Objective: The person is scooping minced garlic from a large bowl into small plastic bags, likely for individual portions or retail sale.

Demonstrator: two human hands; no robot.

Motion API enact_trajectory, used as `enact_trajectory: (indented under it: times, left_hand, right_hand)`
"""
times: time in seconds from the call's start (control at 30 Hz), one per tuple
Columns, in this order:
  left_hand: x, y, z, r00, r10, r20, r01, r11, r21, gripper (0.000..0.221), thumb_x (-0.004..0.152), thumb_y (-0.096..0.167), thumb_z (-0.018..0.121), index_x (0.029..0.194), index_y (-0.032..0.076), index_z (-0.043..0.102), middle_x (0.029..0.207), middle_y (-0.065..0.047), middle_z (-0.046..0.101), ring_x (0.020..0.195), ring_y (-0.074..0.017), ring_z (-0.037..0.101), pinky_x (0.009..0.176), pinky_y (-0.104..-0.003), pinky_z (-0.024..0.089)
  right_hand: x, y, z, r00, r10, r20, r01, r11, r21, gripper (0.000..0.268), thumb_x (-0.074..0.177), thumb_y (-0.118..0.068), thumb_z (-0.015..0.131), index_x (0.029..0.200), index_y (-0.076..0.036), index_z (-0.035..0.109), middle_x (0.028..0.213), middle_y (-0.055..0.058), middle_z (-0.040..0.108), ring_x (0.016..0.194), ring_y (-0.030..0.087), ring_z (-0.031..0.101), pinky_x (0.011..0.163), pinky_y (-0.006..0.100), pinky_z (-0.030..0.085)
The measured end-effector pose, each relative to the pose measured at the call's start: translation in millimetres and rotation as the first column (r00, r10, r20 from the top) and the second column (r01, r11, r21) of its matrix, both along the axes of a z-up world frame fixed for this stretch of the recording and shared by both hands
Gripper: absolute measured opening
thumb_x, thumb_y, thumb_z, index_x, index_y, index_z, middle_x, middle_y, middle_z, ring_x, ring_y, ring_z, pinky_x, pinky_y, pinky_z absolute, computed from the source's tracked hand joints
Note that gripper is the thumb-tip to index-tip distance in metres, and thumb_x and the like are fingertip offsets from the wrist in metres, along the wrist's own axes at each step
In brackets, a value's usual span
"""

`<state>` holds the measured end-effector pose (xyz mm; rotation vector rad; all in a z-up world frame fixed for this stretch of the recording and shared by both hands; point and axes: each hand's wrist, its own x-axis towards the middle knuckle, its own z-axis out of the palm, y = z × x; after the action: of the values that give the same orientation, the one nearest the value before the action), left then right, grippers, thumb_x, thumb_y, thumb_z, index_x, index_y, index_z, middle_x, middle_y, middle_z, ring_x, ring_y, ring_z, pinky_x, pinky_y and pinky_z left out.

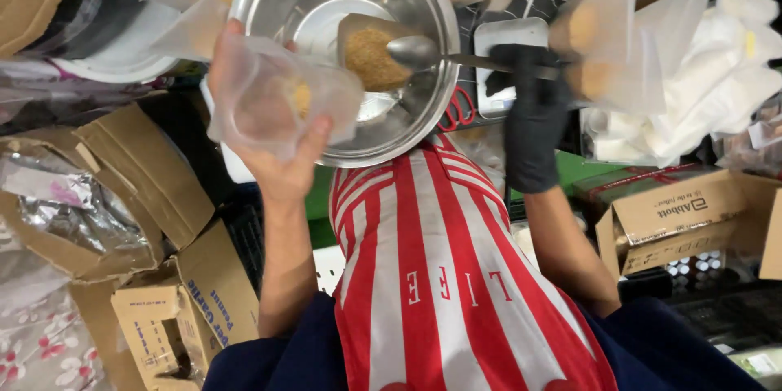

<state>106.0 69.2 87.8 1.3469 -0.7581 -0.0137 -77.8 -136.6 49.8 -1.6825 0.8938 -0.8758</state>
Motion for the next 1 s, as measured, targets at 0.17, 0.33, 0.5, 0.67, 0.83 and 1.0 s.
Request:
enact_trajectory:
  times: [0.17,0.33,0.5,0.67,0.83,1.0]
  left_hand:
    - [41,16,-80,0.991,0.129,-0.019,-0.125,0.983,0.134,0.086,0.104,0.032,0.086,0.169,0.023,0.030,0.176,-0.003,0.031,0.167,-0.0285,0.032,0.141,-0.058,0.042]
    - [53,16,-144,0.990,0.143,-0.001,-0.134,0.932,0.338,0.107,0.101,0.014,0.095,0.172,0.019,0.016,0.180,-0.008,0.020,0.170,-0.0325,0.026,0.147,-0.053,0.022]
    - [56,27,-172,0.981,-0.042,-0.191,0.131,0.866,0.483,0.148,0.087,0.030,0.108,0.171,0.023,-0.014,0.182,-0.013,-0.008,0.173,-0.0362,0.009,0.141,-0.058,0.014]
    - [63,31,-169,0.975,-0.102,-0.195,0.189,0.842,0.505,0.153,0.081,0.038,0.109,0.170,0.023,-0.014,0.183,-0.011,-0.006,0.172,-0.0352,0.002,0.140,-0.059,0.013]
    - [67,27,-165,0.984,-0.062,-0.168,0.146,0.819,0.554,0.131,0.086,0.012,0.102,0.170,0.024,0.002,0.168,-0.022,0.025,0.161,-0.0423,0.030,0.132,-0.059,0.028]
    - [63,21,-161,0.985,-0.084,-0.150,0.153,0.831,0.535,0.127,0.078,-0.010,0.092,0.169,0.028,0.013,0.154,-0.018,0.034,0.149,-0.0351,0.043,0.129,-0.056,0.038]
  right_hand:
    - [55,25,-29,0.940,0.314,-0.134,-0.318,0.948,-0.009,0.024,0.113,-0.025,0.053,0.119,-0.011,0.072,0.111,0.003,0.078,0.087,0.017,0.073,0.082,0.031,0.059]
    - [62,34,-53,0.929,0.331,-0.164,-0.337,0.941,-0.008,0.040,0.114,-0.037,0.046,0.118,-0.011,0.075,0.103,0.003,0.076,0.083,0.016,0.073,0.076,0.032,0.055]
    - [47,35,-47,0.990,0.106,0.098,-0.123,0.974,0.192,0.036,0.114,-0.035,0.049,0.112,-0.005,0.068,0.106,0.007,0.073,0.070,0.014,0.057,0.066,0.029,0.048]
    - [36,31,-49,0.989,0.074,0.125,-0.096,0.980,0.175,0.036,0.114,-0.033,0.051,0.114,-0.003,0.070,0.093,0.008,0.069,0.070,0.015,0.060,0.064,0.029,0.050]
    - [37,32,-48,0.991,0.094,0.099,-0.108,0.983,0.147,0.038,0.116,-0.034,0.049,0.114,-0.002,0.070,0.083,0.011,0.066,0.067,0.017,0.058,0.063,0.030,0.048]
    - [39,35,-39,0.993,0.041,0.108,-0.059,0.985,0.165,0.041,0.115,-0.035,0.049,0.110,0.000,0.069,0.077,0.010,0.062,0.059,0.017,0.055,0.056,0.029,0.046]
